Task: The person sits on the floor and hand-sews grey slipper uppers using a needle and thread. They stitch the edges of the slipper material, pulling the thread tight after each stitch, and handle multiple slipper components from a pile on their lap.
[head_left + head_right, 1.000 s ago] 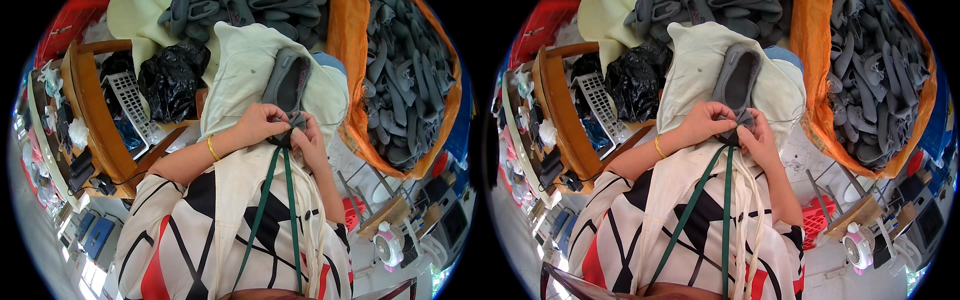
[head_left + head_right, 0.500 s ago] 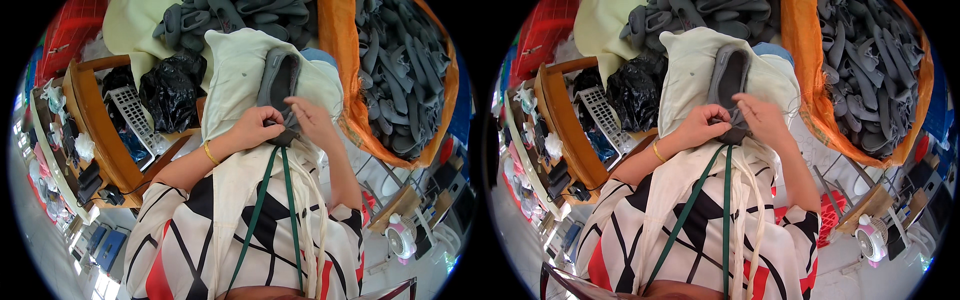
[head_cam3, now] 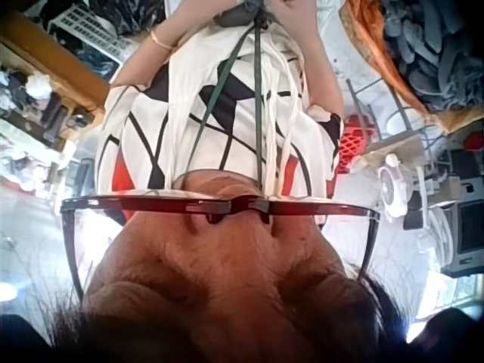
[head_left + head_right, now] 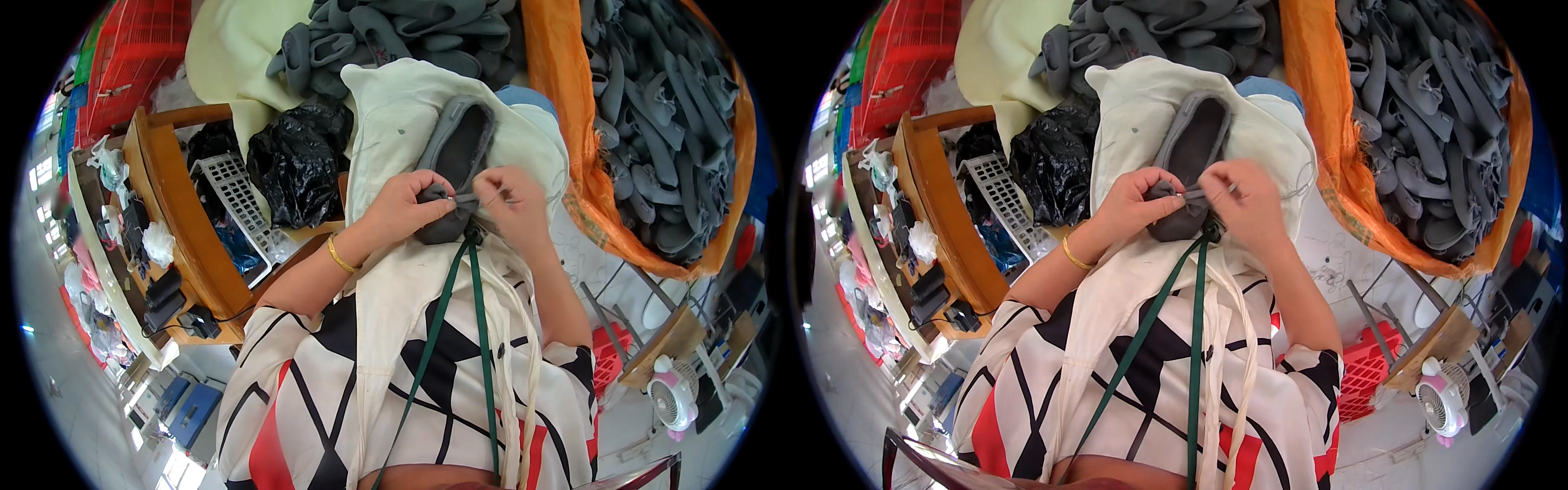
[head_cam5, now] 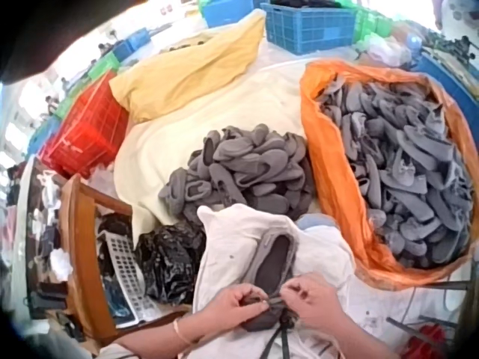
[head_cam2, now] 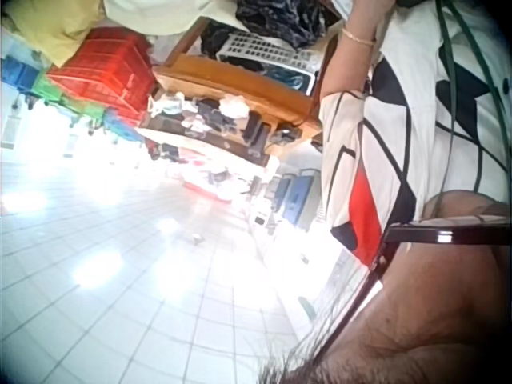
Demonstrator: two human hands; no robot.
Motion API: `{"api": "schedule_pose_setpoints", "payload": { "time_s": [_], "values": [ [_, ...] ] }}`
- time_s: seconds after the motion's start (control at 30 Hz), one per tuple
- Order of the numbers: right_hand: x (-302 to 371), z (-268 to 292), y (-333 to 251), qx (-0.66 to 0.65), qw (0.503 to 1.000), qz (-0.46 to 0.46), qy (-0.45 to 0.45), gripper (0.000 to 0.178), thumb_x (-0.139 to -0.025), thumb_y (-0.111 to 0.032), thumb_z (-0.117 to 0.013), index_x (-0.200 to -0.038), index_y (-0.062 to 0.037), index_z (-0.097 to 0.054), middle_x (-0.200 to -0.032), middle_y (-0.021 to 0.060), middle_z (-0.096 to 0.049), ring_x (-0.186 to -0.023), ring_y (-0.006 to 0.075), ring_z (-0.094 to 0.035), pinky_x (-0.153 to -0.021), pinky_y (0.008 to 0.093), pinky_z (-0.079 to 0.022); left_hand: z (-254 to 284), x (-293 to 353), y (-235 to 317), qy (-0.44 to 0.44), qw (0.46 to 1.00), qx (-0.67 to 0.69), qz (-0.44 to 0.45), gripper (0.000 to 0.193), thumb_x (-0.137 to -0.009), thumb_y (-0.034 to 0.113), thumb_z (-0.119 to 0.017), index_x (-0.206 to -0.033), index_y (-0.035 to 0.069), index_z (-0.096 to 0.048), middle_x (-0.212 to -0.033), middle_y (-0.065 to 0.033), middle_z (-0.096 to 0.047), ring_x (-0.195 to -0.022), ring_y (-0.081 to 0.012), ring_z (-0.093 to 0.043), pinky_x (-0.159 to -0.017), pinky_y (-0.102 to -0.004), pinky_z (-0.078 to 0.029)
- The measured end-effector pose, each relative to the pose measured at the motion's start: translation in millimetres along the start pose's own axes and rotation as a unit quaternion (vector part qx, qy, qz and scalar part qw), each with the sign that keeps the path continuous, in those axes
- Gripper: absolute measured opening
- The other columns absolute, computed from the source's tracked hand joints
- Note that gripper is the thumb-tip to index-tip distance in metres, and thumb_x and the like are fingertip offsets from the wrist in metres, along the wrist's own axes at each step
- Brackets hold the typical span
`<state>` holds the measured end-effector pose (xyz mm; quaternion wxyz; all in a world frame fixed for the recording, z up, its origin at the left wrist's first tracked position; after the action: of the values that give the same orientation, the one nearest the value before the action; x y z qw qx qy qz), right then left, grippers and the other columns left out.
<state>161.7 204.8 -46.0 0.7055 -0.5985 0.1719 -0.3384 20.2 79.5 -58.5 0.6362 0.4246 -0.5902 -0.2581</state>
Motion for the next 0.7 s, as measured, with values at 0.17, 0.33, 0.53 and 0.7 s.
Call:
{"api": "schedule_pose_setpoints", "payload": {
  "time_s": [0.17, 0.33, 0.53, 0.7],
  "values": [
    [10.0, -21.0, -37.0, 0.177, 0.961, 0.211, -0.003, 0.011, -0.082, -0.012, -0.074, -0.086, -0.0043, -0.068, -0.077, 0.0092, -0.060, -0.074, 0.0294, -0.060, -0.064, 0.0351, -0.050, -6.7, 3.2, -1.6, 0.007, 0.998, -0.056, -0.009, 0.012, -0.088, 0.010, -0.074, -0.097, 0.003, -0.070, -0.076, 0.0058, -0.061, -0.068, -0.0006, -0.049, -0.060, -0.0180, -0.040],
    [8.8, -11.2, -71.7, 0.076, 0.964, 0.246, 0.068, 0.011, -0.088, -0.012, -0.070, -0.084, -0.0059, -0.062, -0.078, 0.0081, -0.061, -0.071, 0.0209, -0.061, -0.059, 0.0329, -0.048, -4.6, 2.7, 1.3, 0.022, 0.993, -0.115, -0.011, 0.015, -0.087, 0.012, -0.072, -0.098, 0.002, -0.071, -0.078, -0.0056, -0.067, -0.070, -0.0062, -0.055, -0.064, -0.0246, -0.046],
    [24.4, 33.9, -36.0, -0.351, 0.911, -0.204, -0.068, 0.020, -0.106, -0.021, -0.050, -0.093, -0.0072, -0.056, -0.075, 0.0029, -0.063, -0.055, 0.0099, -0.056, -0.051, 0.0217, -0.043, -14.0, 15.0, 11.6, -0.013, 0.974, -0.192, -0.122, 0.015, -0.088, 0.008, -0.071, -0.102, 0.002, -0.071, -0.086, -0.0088, -0.069, -0.072, -0.0164, -0.063, -0.067, -0.0291, -0.050],
    [37.8, 248.3, -75.7, -0.500, 0.853, 0.033, 0.146, 0.010, -0.098, -0.013, -0.051, -0.094, -0.0044, -0.053, -0.062, -0.0030, -0.039, -0.055, 0.0121, -0.042, -0.054, 0.0263, -0.040, -13.0, 27.5, 17.7, -0.010, 0.938, -0.280, -0.204, 0.018, -0.085, 0.004, -0.075, -0.103, 0.005, -0.073, -0.084, -0.0079, -0.066, -0.072, -0.0183, -0.064, -0.065, -0.0264, -0.051]
  ]
}}
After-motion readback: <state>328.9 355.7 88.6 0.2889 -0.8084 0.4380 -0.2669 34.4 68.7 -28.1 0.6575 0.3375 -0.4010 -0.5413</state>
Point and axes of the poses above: each hand's wrist, its own x-axis away from the middle knuckle, its own z-axis out of the back of the hand, y = z × x, the point moved 6 cm from there along -x, towards the middle knuckle
